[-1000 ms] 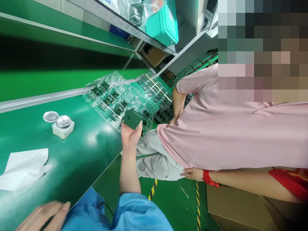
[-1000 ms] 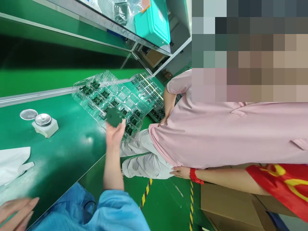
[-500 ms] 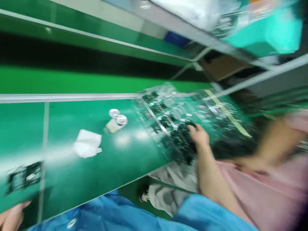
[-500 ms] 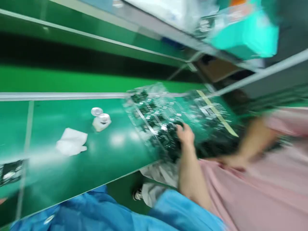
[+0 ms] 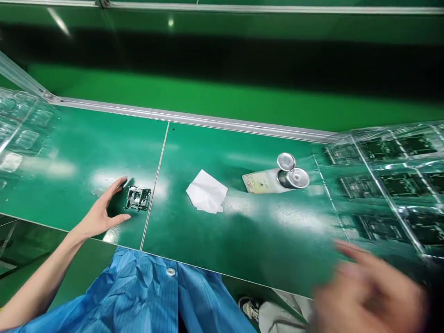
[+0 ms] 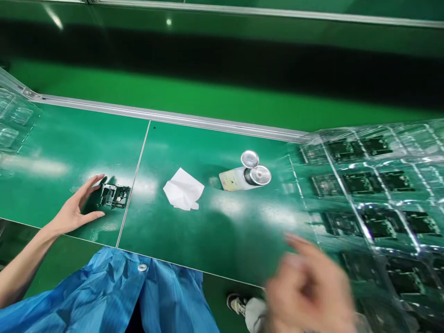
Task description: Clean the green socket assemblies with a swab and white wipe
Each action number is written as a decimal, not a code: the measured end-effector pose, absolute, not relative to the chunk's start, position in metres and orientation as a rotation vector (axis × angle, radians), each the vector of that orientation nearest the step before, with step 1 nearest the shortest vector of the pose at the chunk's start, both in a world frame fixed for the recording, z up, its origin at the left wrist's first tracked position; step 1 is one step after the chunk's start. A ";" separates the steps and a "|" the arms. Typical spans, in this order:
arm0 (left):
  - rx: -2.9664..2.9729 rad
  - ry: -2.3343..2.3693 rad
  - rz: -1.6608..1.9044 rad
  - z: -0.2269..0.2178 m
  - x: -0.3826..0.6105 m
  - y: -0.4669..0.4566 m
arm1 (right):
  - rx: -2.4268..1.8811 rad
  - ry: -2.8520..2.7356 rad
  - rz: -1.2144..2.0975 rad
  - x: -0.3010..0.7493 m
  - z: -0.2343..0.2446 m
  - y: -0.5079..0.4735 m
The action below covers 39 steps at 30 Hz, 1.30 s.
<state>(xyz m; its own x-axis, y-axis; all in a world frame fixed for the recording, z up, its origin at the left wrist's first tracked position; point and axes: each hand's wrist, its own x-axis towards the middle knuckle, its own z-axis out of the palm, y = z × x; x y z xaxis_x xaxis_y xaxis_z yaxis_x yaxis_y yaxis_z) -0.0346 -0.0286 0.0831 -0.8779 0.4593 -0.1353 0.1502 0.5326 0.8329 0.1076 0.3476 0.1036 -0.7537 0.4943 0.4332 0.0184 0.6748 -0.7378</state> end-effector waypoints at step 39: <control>0.411 1.916 1.824 0.101 0.009 0.034 | -0.048 -2.630 0.781 0.077 0.046 0.266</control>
